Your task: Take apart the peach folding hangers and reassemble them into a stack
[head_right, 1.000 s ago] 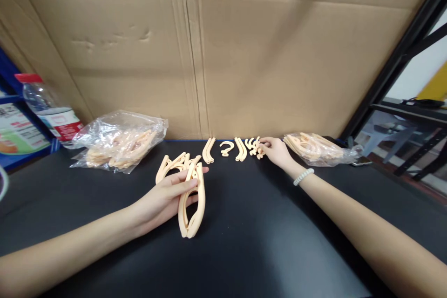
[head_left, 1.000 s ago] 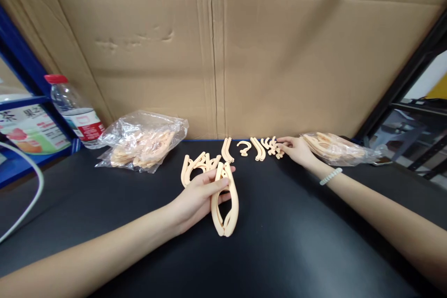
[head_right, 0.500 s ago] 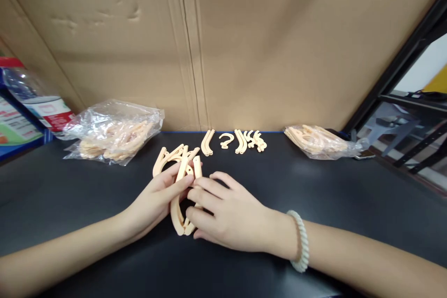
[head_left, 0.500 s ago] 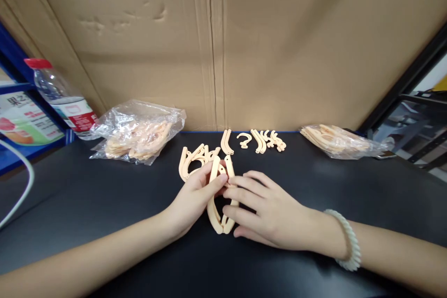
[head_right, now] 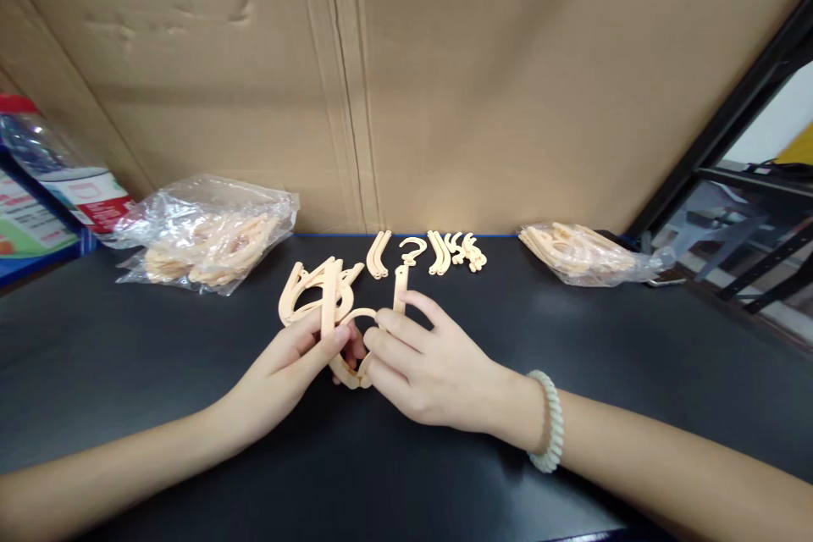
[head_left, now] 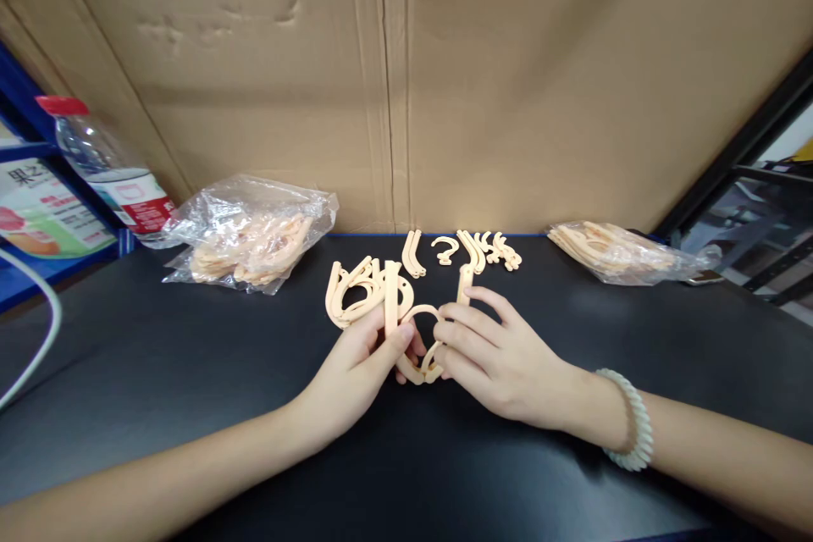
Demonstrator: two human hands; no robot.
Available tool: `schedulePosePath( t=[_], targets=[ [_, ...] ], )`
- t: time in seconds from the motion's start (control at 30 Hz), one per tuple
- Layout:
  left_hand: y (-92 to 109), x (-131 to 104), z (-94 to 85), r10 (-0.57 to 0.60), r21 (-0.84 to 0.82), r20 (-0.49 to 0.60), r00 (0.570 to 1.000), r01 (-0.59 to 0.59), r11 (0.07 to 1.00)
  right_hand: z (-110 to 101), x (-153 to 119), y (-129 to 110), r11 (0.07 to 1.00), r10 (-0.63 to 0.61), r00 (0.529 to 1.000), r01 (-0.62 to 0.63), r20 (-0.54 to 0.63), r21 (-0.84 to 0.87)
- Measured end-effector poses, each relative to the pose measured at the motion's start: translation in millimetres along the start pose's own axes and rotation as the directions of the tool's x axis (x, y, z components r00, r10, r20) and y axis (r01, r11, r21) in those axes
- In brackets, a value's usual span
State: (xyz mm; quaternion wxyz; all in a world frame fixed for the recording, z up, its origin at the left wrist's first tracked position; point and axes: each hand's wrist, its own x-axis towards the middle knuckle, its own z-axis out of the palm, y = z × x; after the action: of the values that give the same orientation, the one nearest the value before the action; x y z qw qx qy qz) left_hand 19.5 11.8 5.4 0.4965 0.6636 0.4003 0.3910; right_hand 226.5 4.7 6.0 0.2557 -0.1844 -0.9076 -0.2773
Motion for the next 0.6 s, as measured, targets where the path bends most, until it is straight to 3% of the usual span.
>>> schedulePosePath(
  t=[0.1, 0.3, 0.6],
  targets=[
    [1.3, 0.2, -1.0, -0.072, -0.126, 0.013, 0.997, 0.073, 0.989, 3.5, -3.6, 0.1, 0.998, 0.054, 0.997, -0.052, 0.048, -0.038],
    [5.6, -1.3, -0.8, -0.153, -0.212, -0.056, 0.987, 0.137, 0.968, 5.5, -3.4, -0.2, 0.988, 0.152, 0.982, -0.154, 0.110, 0.013],
    [5.9, -5.7, 1.8, -0.149, -0.164, -0.089, 0.985, 0.133, 0.977, 5.7, 0.6, -1.4, 0.982, 0.186, 0.939, -0.190, 0.288, -0.015]
  ],
)
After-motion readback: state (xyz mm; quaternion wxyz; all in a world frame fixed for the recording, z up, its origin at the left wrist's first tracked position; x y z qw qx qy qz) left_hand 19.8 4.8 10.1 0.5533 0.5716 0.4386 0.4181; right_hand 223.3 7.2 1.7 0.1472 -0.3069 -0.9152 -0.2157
